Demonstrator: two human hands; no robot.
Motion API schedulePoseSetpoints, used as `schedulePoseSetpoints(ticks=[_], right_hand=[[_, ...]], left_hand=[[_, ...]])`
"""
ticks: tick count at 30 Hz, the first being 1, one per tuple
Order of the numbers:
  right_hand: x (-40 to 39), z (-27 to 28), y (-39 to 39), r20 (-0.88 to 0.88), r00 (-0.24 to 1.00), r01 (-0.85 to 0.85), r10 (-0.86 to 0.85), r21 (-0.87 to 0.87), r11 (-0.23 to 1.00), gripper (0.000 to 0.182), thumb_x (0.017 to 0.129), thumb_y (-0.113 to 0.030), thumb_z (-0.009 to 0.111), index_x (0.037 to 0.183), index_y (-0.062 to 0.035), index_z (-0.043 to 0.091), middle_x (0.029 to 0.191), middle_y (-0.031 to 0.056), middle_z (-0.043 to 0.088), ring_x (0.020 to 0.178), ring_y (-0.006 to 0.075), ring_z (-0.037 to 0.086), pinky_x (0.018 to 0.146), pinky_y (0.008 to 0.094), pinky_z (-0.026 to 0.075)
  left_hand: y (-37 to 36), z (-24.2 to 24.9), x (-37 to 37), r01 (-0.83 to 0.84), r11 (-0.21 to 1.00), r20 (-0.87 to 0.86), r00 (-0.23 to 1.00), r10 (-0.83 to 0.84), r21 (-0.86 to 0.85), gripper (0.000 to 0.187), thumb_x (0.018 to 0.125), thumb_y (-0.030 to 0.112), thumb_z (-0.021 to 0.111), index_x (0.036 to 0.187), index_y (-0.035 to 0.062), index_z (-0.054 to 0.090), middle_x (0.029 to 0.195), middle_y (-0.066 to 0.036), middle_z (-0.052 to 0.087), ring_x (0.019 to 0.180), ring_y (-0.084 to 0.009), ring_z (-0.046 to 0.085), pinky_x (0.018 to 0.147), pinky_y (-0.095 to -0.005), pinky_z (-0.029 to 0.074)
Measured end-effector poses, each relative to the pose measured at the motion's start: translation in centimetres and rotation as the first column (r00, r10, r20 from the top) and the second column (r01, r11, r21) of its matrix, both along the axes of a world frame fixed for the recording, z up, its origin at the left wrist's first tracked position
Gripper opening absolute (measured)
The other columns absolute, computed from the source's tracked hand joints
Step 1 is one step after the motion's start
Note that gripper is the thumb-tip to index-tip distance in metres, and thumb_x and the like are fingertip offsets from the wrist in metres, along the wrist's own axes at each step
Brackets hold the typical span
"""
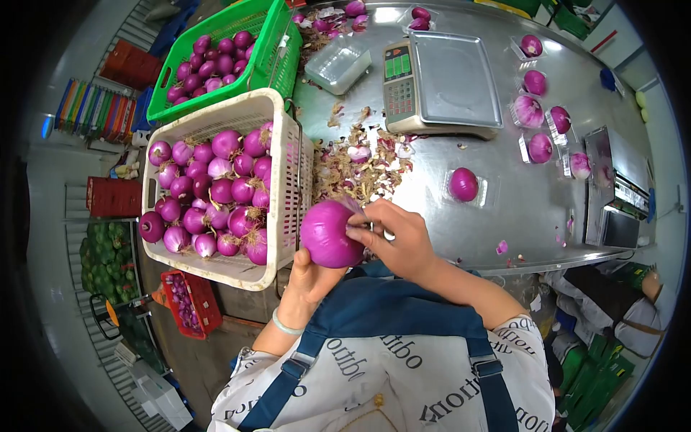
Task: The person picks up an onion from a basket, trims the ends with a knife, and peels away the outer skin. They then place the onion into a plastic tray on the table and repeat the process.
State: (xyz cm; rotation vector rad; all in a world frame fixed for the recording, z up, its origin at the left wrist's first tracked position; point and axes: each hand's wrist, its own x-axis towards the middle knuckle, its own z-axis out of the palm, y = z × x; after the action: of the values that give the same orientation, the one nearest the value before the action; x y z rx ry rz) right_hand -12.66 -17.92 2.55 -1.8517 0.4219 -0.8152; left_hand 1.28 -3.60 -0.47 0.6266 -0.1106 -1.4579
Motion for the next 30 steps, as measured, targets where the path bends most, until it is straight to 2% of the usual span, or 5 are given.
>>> schedulePoseSetpoints(ticks=[3, 8, 19, 25, 30], right_hand=[[-0.3, 0.1, -0.9, -0.081, 0.988, 0.140, -0.135, 0.054, 0.989, 0.020, 0.086, -0.002, 0.073, 0.105, -0.0033, 0.068, 0.093, 0.0112, 0.070, 0.067, 0.0164, 0.065, 0.057, 0.0285, 0.050], [-2.0, -1.1, -2.2, -0.178, 0.970, 0.004, -0.163, -0.663, 0.748, 0.048, 0.076, -0.009, 0.064, 0.123, -0.0112, 0.067, 0.111, 0.0030, 0.069, 0.076, 0.0165, 0.068, 0.060, 0.0312, 0.055], [-0.9, -2.1, -0.7, -0.335, 0.903, -0.042, -0.268, -0.691, 0.722, 0.055, 0.075, -0.012, 0.066, 0.129, -0.0135, 0.063, 0.117, 0.0017, 0.064, 0.072, 0.0144, 0.065, 0.054, 0.0278, 0.054], [-2.2, -1.0, -1.2, -0.298, 0.945, -0.028, -0.134, -0.482, 0.876, 0.061, 0.073, -0.007, 0.074, 0.132, -0.0110, 0.061, 0.120, 0.0073, 0.065, 0.076, 0.0223, 0.069, 0.061, 0.0330, 0.058], [-0.2, 0.5, -1.9, -0.307, 0.907, -0.157, 0.287, 0.385, 0.910, 0.087, 0.070, -0.034, 0.090, 0.142, -0.0061, 0.050, 0.127, 0.0115, 0.064, 0.077, 0.0147, 0.062, 0.065, 0.0273, 0.054]], left_hand=[[-0.1, 1.0, -0.1, 0.030, 0.998, -0.031, 0.999, -0.028, 0.062, 0.102, 0.069, 0.042, 0.086, 0.150, 0.0067, 0.035, 0.145, -0.014, 0.048, 0.135, -0.0305, 0.048, 0.116, -0.0438, 0.038], [-0.1, 0.8, 0.7, -0.056, 0.998, -0.115, 0.992, 0.054, -0.012, 0.099, 0.069, 0.039, 0.085, 0.149, 0.0074, 0.037, 0.145, -0.015, 0.049, 0.131, -0.0322, 0.051, 0.109, -0.0464, 0.044], [0.4, -0.5, -0.9, -0.062, 0.996, -0.066, 0.996, 0.067, 0.068, 0.099, 0.062, 0.040, 0.089, 0.145, 0.0129, 0.042, 0.140, -0.011, 0.053, 0.128, -0.0311, 0.053, 0.105, -0.0501, 0.047], [0.5, 0.5, 0.4, -0.396, 0.917, 0.394, 0.849, 0.351, 0.036, 0.103, 0.062, 0.030, 0.089, 0.146, 0.0096, 0.034, 0.141, -0.014, 0.046, 0.129, -0.0321, 0.051, 0.112, -0.0466, 0.040], [-1.1, -0.6, 0.8, -0.366, 0.901, 0.931, 0.185, 0.315, -0.233, 0.101, 0.062, 0.030, 0.092, 0.142, 0.0122, 0.034, 0.138, -0.020, 0.044, 0.128, -0.0369, 0.049, 0.110, -0.0497, 0.039]])
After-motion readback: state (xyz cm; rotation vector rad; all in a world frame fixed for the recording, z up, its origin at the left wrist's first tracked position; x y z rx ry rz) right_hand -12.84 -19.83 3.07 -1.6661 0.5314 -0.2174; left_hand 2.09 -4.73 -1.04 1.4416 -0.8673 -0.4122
